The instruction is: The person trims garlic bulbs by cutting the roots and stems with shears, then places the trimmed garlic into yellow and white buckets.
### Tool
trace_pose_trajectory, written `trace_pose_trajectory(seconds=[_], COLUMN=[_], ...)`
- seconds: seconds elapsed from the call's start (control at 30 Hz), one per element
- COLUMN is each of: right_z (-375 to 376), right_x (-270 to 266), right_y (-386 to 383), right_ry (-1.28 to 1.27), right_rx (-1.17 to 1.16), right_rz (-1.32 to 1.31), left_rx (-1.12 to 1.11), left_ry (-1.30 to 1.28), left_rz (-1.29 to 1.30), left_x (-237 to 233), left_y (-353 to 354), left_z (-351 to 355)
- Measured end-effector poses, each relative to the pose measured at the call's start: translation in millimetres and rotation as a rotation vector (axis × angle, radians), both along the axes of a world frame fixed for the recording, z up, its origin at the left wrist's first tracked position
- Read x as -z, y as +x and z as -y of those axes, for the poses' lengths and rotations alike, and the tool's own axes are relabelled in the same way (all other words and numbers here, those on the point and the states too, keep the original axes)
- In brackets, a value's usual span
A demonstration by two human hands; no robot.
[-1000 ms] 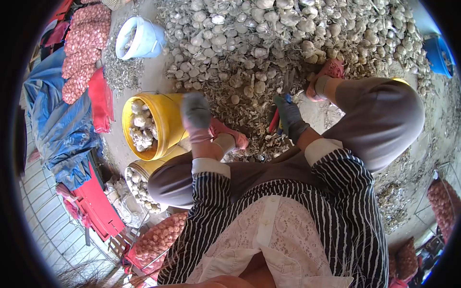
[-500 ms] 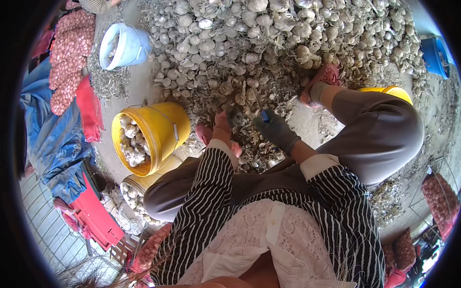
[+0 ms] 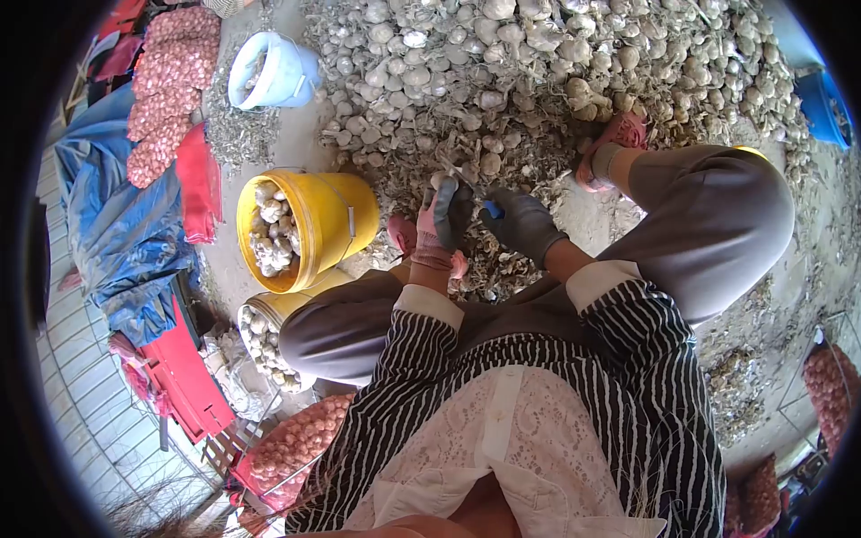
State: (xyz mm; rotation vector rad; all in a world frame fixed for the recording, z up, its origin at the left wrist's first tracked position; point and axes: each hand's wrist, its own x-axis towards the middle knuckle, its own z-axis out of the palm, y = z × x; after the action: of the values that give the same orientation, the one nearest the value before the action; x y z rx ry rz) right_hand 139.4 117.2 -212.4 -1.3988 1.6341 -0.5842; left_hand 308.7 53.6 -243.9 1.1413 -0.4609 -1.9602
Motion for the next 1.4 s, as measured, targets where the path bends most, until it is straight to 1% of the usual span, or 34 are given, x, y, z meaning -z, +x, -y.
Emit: trace_pose_trajectory(seconds=[0.03, 0.07, 0.1, 0.13, 0.2, 0.23, 0.27, 0.3, 0.33, 0.37, 0.4, 0.43, 0.47, 0.5, 0.53, 0.6, 0.63, 0.7, 0.73, 0.8, 0.93, 1.0, 1.03, 1.1, 1.13, 1.2, 1.23, 1.27, 1.3, 1.33, 1.4], right_z=[-2.3, -6.5, -11.1, -16.3, -22.4, -22.9, -19.9, -17.1, -14.8, -12.1, -10.1, -9.1, -8.2, -7.5, -7.5, -7.9, -8.1, -7.2, -7.7, -9.8, -12.9, -9.3, -6.6, 0.6, -1.0, -11.1, -12.7, -13.3, -13.8, -13.9, -13.6], right_x=[0.4, 2.3, 4.4, 7.1, 5.4, 5.7, -3.3, -12.0, -19.7, -27.2, -31.1, -31.4, -31.2, -30.2, -28.2, -23.6, -22.2, -20.9, -20.6, -19.7, -7.7, 1.9, 6.1, 8.4, 12.5, 23.3, 26.1, 25.0, 24.1, 23.3, 14.1], right_y=[3.4, 8.3, 11.1, 12.3, 13.6, 11.4, 5.6, 0.1, -3.8, -7.0, -8.3, -7.9, -7.0, -6.0, -5.8, -6.1, -4.2, -0.1, 0.8, 2.1, -3.2, -7.4, -10.6, -14.7, -13.1, -6.1, -6.9, -6.8, -5.1, -5.3, -10.8], right_ry=[-0.011, 0.057, 0.127, 0.123, 0.090, 0.090, 0.071, 0.053, 0.056, -0.068, -0.191, -0.185, -0.182, -0.179, -0.173, -0.168, -0.162, -0.077, -0.075, -0.019, 0.016, 0.111, 0.112, 0.173, 0.168, 0.147, 0.142, 0.181, 0.221, 0.217, 0.234], right_rx=[0.003, 0.023, 0.042, 0.042, 0.124, 0.122, 0.104, 0.086, 0.086, 0.023, -0.042, -0.045, -0.087, -0.129, -0.134, -0.190, -0.195, -0.234, -0.236, -0.237, -0.265, -0.268, -0.259, -0.341, -0.336, -0.091, -0.102, -0.023, 0.061, 0.060, 0.048], right_rz=[0.001, 0.061, 0.118, 0.114, 0.194, 0.192, 0.101, 0.008, 0.002, -0.173, -0.345, -0.349, -0.424, -0.498, -0.497, -0.522, -0.521, -0.527, -0.525, -0.468, -0.446, -0.369, -0.367, -0.367, -0.367, -0.210, -0.212, -0.144, -0.073, -0.072, -0.013], left_rx=[-0.015, -0.028, -0.026, -0.057, -0.092, -0.094, -0.096, -0.097, -0.039, 0.021, 0.020, 0.090, 0.163, 0.163, 0.164, 0.162, 0.163, 0.139, 0.138, 0.150, 0.196, 0.247, 0.254, 0.284, 0.286, 0.183, 0.131, 0.120, 0.019, -0.078, 0.015], left_ry=[-0.023, -0.043, -0.049, -0.041, -0.034, -0.028, -0.020, -0.017, -0.290, -0.562, -0.556, -0.604, -0.648, -0.590, -0.582, -0.638, -0.631, -0.544, -0.540, -0.540, -0.488, -0.502, -0.508, -0.545, -0.552, -0.186, -0.136, -0.139, -0.173, -0.206, -0.782], left_rz=[-0.082, -0.166, -0.170, -0.176, -0.183, -0.065, 0.051, 0.047, 0.329, 0.609, 0.604, 0.810, 1.017, 1.015, 1.015, 1.078, 1.079, 0.938, 0.940, 0.955, 0.922, 1.027, 1.026, 0.658, 0.659, 0.246, 0.166, 0.168, 0.184, 0.198, 0.639], left_x=[-1.0, -5.0, -8.4, -11.4, -18.2, -21.8, -23.5, -7.4, 10.2, 9.2, 8.2, 7.7, -0.7, -10.9, -6.0, 2.7, 6.2, -21.9, -25.3, -25.5, -14.3, -8.2, -3.8, 4.6, 8.3, -11.1, -25.4, -29.2, -33.7, -38.7, -19.5], left_y=[-1.1, -3.3, -5.5, -6.8, -5.7, -2.6, 0.0, 7.0, 12.9, 11.6, 11.1, 10.9, 8.1, 4.6, 7.1, 11.2, 14.2, 8.4, 8.2, 9.0, 11.7, 12.2, 10.3, 5.1, 4.8, -2.6, -0.9, 5.4, 14.1, 23.6, 72.7], left_z=[-1.1, -1.3, -2.3, -4.5, -8.4, -9.9, -10.1, -7.3, -1.1, 3.0, 2.5, 0.7, -0.2, -0.2, -0.1, 1.4, -2.1, -5.1, -5.8, -7.7, -11.4, -13.3, -14.7, -15.7, -15.6, -17.6, -19.8, -16.2, -10.8, -2.7, 28.9])
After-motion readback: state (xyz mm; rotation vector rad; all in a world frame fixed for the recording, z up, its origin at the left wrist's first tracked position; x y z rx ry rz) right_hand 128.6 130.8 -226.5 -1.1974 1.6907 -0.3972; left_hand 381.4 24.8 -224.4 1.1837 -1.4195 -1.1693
